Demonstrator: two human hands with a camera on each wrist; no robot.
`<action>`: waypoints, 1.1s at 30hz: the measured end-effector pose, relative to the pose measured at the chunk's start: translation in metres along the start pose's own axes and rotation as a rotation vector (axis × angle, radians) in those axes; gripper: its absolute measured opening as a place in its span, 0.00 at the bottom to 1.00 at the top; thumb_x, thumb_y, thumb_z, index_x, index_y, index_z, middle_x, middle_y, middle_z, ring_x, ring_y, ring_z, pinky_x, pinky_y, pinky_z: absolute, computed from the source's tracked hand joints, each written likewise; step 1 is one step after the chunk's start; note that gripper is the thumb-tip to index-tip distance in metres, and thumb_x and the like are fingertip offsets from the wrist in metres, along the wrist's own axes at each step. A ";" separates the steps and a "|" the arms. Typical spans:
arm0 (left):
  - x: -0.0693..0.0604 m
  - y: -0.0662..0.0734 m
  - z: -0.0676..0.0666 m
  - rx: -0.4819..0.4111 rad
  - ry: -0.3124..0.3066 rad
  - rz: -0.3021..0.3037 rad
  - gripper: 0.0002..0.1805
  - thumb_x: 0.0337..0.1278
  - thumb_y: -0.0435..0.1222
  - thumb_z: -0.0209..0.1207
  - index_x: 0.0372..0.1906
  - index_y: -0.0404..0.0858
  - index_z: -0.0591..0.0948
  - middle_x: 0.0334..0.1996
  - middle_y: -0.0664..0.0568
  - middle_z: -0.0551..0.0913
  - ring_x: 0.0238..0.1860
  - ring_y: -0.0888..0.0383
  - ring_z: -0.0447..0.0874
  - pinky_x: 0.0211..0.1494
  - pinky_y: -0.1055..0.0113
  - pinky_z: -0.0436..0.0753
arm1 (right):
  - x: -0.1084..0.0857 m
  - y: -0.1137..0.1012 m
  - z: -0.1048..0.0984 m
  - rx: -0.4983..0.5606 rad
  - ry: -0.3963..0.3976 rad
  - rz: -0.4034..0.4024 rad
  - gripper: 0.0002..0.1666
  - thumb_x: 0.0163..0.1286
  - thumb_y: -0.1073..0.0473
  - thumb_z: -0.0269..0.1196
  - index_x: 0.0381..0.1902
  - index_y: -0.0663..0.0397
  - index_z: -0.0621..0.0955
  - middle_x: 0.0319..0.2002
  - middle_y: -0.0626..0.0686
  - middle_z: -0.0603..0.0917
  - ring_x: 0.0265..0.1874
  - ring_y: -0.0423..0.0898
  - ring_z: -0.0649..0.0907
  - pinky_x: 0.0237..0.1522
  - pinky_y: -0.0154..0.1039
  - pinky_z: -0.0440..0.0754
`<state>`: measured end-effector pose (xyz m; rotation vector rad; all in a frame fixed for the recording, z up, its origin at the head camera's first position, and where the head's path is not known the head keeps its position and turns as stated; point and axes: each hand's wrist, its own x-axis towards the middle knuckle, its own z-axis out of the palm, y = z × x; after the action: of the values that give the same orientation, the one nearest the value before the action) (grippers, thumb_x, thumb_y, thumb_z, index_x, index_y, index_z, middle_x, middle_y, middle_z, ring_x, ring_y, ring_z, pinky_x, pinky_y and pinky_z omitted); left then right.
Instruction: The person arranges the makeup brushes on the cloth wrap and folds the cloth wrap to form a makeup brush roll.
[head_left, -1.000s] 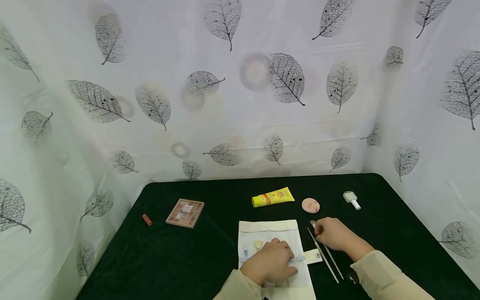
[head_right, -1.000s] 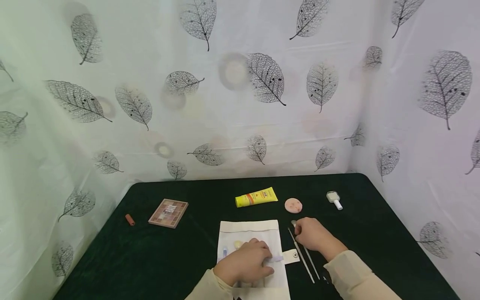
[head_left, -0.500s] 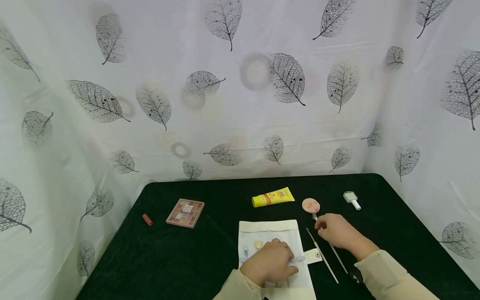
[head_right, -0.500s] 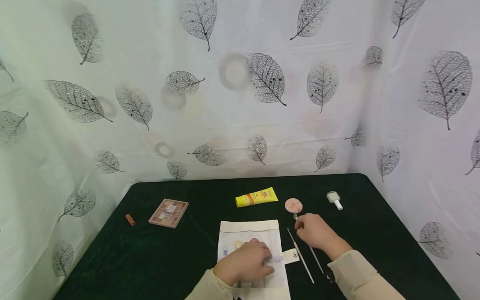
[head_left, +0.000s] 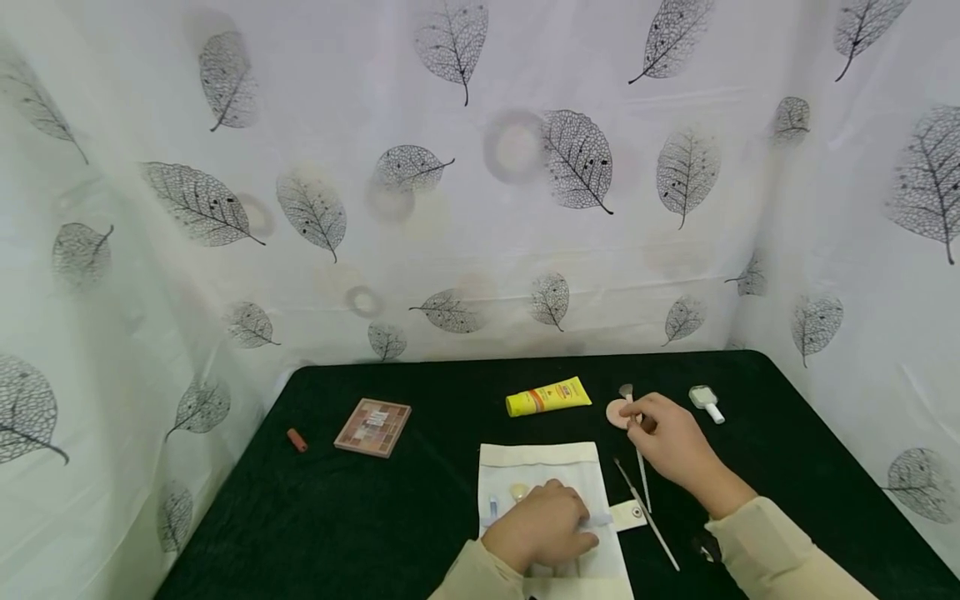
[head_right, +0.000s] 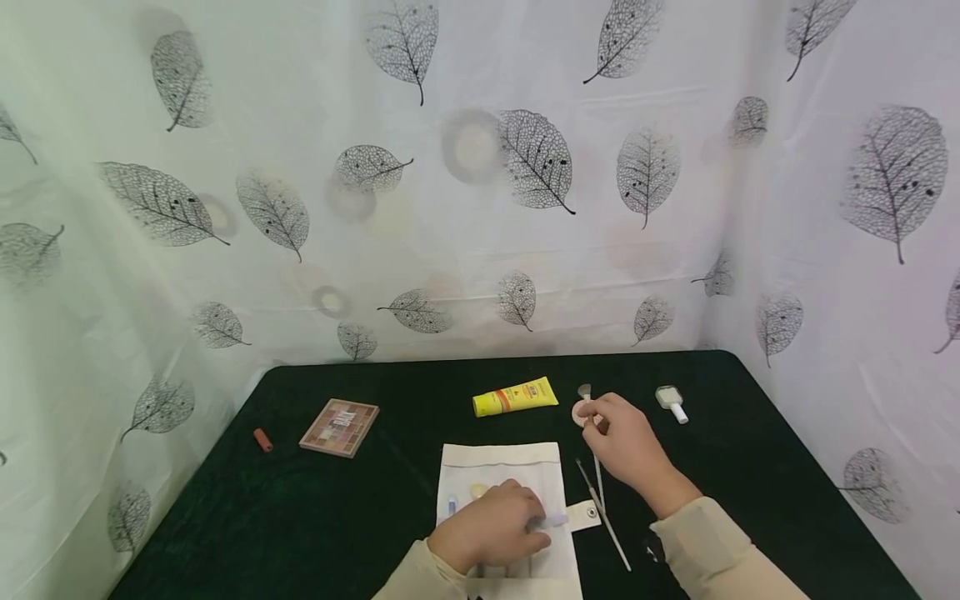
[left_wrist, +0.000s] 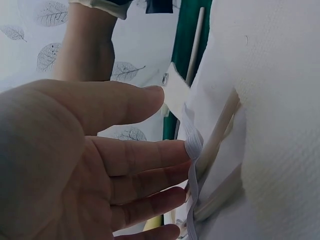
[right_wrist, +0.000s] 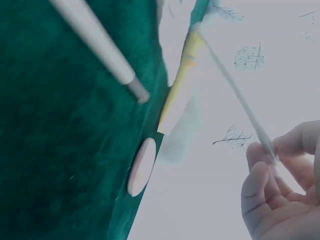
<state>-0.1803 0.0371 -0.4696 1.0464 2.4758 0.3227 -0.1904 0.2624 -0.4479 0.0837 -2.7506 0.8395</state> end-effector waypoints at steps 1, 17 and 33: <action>0.000 0.000 0.000 -0.001 -0.001 0.000 0.16 0.67 0.52 0.60 0.48 0.49 0.89 0.47 0.65 0.84 0.46 0.66 0.75 0.54 0.65 0.78 | 0.000 -0.001 0.001 0.009 0.022 -0.013 0.11 0.70 0.65 0.62 0.48 0.55 0.85 0.46 0.53 0.82 0.32 0.44 0.76 0.32 0.37 0.78; 0.000 0.003 0.001 -0.013 -0.011 -0.008 0.15 0.66 0.53 0.62 0.47 0.51 0.88 0.46 0.65 0.84 0.43 0.67 0.74 0.51 0.65 0.79 | 0.011 -0.033 0.020 0.182 0.069 -0.096 0.27 0.68 0.67 0.64 0.64 0.52 0.75 0.62 0.56 0.74 0.36 0.43 0.85 0.35 0.34 0.83; 0.001 0.003 0.003 -0.007 -0.001 -0.025 0.15 0.65 0.53 0.63 0.49 0.52 0.88 0.48 0.67 0.84 0.45 0.66 0.74 0.52 0.64 0.79 | 0.015 -0.041 0.039 0.266 -0.085 0.027 0.25 0.69 0.66 0.66 0.63 0.57 0.76 0.58 0.58 0.78 0.38 0.44 0.86 0.36 0.40 0.86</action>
<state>-0.1777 0.0395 -0.4715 1.0114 2.4835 0.3226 -0.2085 0.2066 -0.4531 0.1361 -2.7054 1.2316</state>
